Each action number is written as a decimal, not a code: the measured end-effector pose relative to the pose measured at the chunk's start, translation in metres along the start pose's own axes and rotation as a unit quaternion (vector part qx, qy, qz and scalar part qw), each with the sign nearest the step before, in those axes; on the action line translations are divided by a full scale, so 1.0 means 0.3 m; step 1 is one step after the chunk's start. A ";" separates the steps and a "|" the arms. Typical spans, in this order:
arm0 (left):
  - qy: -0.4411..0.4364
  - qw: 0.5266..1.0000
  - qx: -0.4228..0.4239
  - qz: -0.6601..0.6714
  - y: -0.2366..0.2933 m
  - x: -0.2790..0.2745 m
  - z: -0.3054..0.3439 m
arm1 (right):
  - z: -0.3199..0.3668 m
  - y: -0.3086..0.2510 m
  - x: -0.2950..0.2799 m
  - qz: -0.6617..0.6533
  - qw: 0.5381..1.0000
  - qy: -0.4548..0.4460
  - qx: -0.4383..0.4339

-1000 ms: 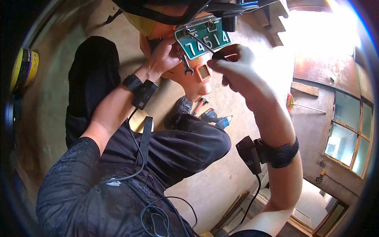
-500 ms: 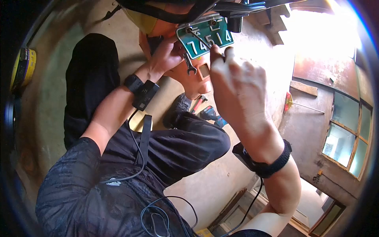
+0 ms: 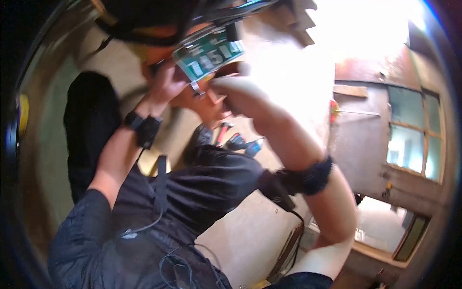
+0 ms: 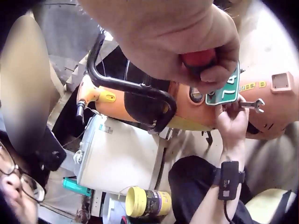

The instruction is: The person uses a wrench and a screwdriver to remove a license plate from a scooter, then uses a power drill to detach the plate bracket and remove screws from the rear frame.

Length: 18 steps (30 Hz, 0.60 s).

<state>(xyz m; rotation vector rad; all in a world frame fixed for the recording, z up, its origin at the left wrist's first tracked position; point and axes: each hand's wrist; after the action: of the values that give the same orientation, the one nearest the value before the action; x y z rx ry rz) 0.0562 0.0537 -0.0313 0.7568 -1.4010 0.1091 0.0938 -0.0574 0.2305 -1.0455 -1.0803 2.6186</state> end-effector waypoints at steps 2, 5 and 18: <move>0.027 0.967 -0.122 0.223 0.035 0.018 0.004 | -0.032 0.016 -0.010 0.093 0.994 0.032 -0.055; 0.003 0.991 -0.063 0.118 0.007 -0.018 0.005 | -0.136 0.136 0.021 0.191 0.942 0.175 -0.214; 0.061 0.996 0.011 0.064 -0.028 -0.096 0.004 | 0.074 -0.095 0.049 0.531 0.791 0.099 -0.288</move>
<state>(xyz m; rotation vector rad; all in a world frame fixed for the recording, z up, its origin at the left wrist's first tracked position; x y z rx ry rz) 0.0535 0.0569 -0.0611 0.6679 -1.3337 0.2665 0.0645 -0.0441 0.2523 -2.6606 -1.6071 2.7226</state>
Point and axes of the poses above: each hand's wrist, its own z-axis away from the middle knuckle, its own x-axis out of the palm, y = z × x, and after that the axes turned 8 degrees about y, right-handed
